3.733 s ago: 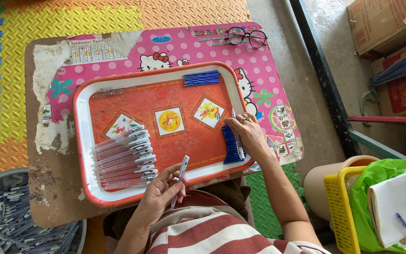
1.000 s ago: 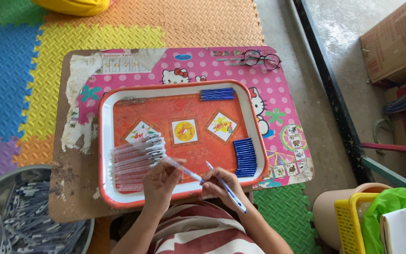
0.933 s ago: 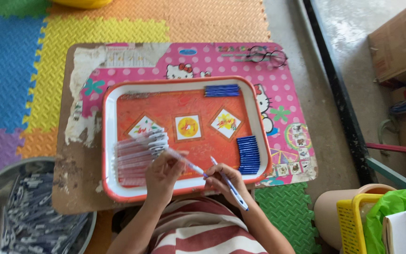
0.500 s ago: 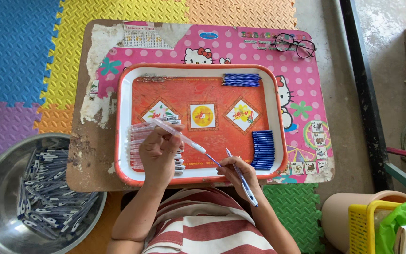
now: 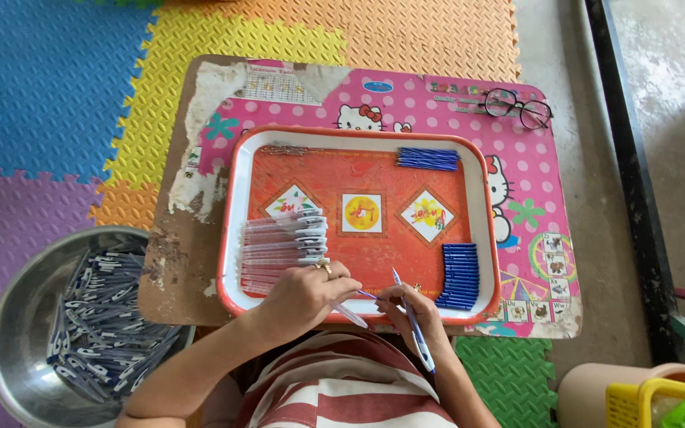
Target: The person assembles pens by inserting ink refills into pen barrels and then placing the completed pens into a larger bowl.
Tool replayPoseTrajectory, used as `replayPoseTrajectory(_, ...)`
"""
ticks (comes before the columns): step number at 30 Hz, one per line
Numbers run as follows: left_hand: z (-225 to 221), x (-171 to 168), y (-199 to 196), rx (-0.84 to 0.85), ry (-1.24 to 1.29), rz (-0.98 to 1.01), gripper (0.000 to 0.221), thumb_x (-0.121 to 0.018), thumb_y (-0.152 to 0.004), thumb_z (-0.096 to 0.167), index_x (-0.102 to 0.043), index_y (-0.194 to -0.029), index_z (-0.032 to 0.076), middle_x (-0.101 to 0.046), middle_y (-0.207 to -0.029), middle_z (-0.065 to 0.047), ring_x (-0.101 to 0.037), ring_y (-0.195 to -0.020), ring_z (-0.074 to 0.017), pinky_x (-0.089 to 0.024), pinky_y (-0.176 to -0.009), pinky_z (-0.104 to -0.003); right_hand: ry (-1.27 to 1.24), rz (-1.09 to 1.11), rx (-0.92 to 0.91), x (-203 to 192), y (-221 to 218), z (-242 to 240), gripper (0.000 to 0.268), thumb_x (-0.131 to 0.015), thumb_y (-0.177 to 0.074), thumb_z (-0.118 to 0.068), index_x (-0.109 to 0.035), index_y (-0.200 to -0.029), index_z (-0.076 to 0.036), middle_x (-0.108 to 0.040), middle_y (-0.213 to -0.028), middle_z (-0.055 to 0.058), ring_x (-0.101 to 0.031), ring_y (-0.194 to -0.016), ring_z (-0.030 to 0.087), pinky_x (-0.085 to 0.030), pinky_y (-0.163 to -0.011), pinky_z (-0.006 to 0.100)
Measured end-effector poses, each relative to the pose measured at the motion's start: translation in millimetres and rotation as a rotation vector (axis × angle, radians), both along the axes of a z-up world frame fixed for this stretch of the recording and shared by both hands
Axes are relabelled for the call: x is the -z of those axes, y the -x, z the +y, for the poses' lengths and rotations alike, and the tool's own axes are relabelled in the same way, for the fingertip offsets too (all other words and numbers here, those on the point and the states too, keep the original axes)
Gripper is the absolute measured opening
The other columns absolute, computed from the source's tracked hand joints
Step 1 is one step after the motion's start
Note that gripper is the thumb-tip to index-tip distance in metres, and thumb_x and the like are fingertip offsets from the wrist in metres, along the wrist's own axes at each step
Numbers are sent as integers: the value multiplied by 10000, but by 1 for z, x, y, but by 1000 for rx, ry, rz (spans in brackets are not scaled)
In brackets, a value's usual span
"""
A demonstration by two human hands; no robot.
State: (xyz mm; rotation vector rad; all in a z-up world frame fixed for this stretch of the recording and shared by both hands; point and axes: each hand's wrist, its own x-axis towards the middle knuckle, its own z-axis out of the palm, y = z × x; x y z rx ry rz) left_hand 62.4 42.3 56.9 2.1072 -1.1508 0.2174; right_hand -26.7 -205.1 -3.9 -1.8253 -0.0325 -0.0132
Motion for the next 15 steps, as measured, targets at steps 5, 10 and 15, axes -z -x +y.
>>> replayPoseTrajectory(5,9,4,-32,161,-599,-86,152,-770,-973,239,-672,-891,157,-724,-854,-43,-748,-688,-218,-602,-509,-388,128,44,-21,0,1,1,185,-743,-946,-75,-785,-1120,-122,-813,-972,11,-713,-787,88,-572,-720,233)
replayPoseTrajectory(10,24,-13,-149,-62,-303,59,456,-588,-1038,475,-708,-899,57,-618,-903,-140,-637,-576,-231,-587,-504,-381,133,15,26,11,2,-3,196,-776,-942,-111,-792,-1131,-162,-688,-881,-14,-615,-731,97,-516,-667,248)
replayPoseTrajectory(15,42,50,-251,-470,-224,204,181,-829,-926,120,-809,-1091,48,-704,-982,-115,-675,-841,-271,-618,-708,-394,166,-71,31,13,3,-3,183,-794,-923,-94,-778,-1099,-143,-750,-923,1,-678,-810,111,-552,-739,259)
